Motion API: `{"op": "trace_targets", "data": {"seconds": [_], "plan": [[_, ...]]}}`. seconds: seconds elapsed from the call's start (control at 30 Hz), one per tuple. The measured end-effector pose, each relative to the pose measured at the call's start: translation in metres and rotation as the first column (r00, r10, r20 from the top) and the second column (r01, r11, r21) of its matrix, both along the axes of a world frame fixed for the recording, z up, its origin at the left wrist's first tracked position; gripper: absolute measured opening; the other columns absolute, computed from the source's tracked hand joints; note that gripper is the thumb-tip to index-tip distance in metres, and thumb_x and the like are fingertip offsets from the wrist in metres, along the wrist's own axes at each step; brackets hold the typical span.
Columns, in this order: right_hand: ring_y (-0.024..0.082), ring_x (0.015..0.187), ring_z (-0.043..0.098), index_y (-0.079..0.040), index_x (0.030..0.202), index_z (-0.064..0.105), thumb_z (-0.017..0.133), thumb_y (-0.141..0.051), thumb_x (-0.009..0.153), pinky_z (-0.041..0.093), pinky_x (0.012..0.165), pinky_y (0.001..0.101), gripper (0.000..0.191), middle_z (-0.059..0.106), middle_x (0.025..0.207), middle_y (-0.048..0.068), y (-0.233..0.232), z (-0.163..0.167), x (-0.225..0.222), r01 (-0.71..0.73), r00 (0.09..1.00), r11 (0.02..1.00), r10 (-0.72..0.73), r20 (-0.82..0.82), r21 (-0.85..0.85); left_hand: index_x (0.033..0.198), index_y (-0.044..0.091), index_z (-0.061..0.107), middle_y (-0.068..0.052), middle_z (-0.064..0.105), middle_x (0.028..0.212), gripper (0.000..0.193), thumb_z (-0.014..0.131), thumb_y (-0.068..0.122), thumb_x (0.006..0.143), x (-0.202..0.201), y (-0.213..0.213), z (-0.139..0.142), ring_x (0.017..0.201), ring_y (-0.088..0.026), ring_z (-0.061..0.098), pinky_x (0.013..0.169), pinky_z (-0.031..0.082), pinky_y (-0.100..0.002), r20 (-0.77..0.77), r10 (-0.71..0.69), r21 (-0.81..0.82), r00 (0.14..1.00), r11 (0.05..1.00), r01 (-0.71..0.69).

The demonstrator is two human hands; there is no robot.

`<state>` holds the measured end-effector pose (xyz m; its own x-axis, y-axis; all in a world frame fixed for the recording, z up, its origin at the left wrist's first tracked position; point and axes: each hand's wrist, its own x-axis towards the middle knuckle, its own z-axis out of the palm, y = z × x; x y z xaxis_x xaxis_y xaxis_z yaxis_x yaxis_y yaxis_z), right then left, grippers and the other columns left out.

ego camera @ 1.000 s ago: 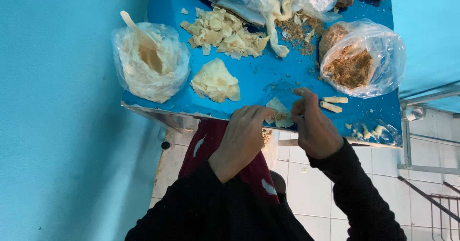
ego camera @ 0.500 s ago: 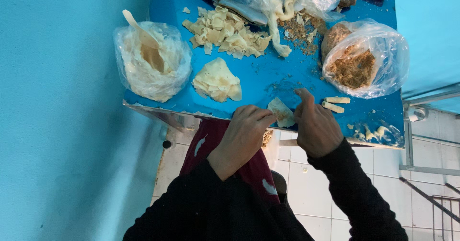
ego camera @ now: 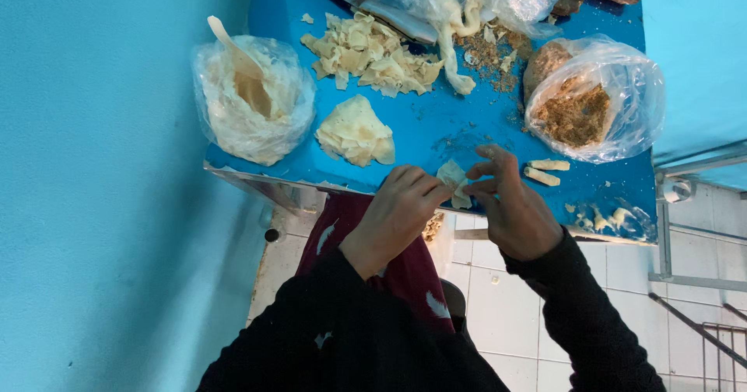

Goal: The person takes flat square dough pieces from a blue work table, folds each piece over by hand, and places the folded pieces in a row beside a bag of brown filling. They repeat this folding cycle continuously, occasionally repositioning the dough stack.

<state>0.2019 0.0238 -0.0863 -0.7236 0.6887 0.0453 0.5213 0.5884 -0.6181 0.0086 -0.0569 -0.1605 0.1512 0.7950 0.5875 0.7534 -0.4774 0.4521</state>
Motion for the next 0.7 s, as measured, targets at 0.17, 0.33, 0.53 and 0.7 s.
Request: {"op": "trace_targets", "data": {"seconds": [0.17,0.33,0.53,0.7], "plan": [[0.031,0.113,0.07,-0.004,0.142,0.035,0.074,0.001,0.08,0.058,0.085,0.0437,0.074,0.073,0.119,0.015,0.005,-0.002,0.006,-0.08,0.995,0.995,0.076,0.07,0.055,0.11,0.004,0.067,-0.009,0.066,0.099,0.02,0.07,0.002,0.09,0.002,0.01,-0.001,0.1,-0.026,0.06,0.097,0.046,-0.042,-0.044,0.051,0.056,0.998,0.997,-0.049],[0.026,0.103,0.074,-0.009,0.146,0.041,0.07,-0.002,0.09,0.047,0.096,0.0433,0.064,0.08,0.106,0.006,0.017,-0.006,0.007,-0.17,0.983,0.965,0.153,0.098,0.199,0.103,0.005,0.065,-0.009,0.064,0.094,0.018,0.067,-0.002,0.086,0.012,0.021,0.007,0.098,-0.028,0.059,0.095,0.043,-0.044,0.084,0.074,-0.014,0.994,0.997,-0.073],[0.026,0.09,0.076,-0.01,0.146,0.038,0.073,-0.004,0.087,0.055,0.08,0.0419,0.069,0.077,0.093,0.009,0.037,-0.005,-0.01,-0.093,0.99,0.996,0.094,0.106,-0.017,0.097,0.006,0.066,-0.01,0.064,0.094,0.013,0.066,-0.001,0.086,0.018,0.023,0.01,0.097,-0.028,0.059,0.092,0.043,-0.045,0.024,0.118,-0.032,0.993,0.993,-0.117],[0.032,0.092,0.075,-0.004,0.142,0.039,0.071,0.003,0.086,0.059,0.073,0.0409,0.064,0.075,0.097,0.014,0.031,-0.015,-0.01,-0.098,0.994,0.993,0.1,-0.037,0.058,0.109,0.002,0.071,-0.01,0.063,0.094,0.024,0.066,0.002,0.085,0.02,0.013,0.008,0.098,-0.028,0.059,0.108,0.042,-0.047,-0.138,0.108,0.005,0.985,0.994,-0.108]]}}
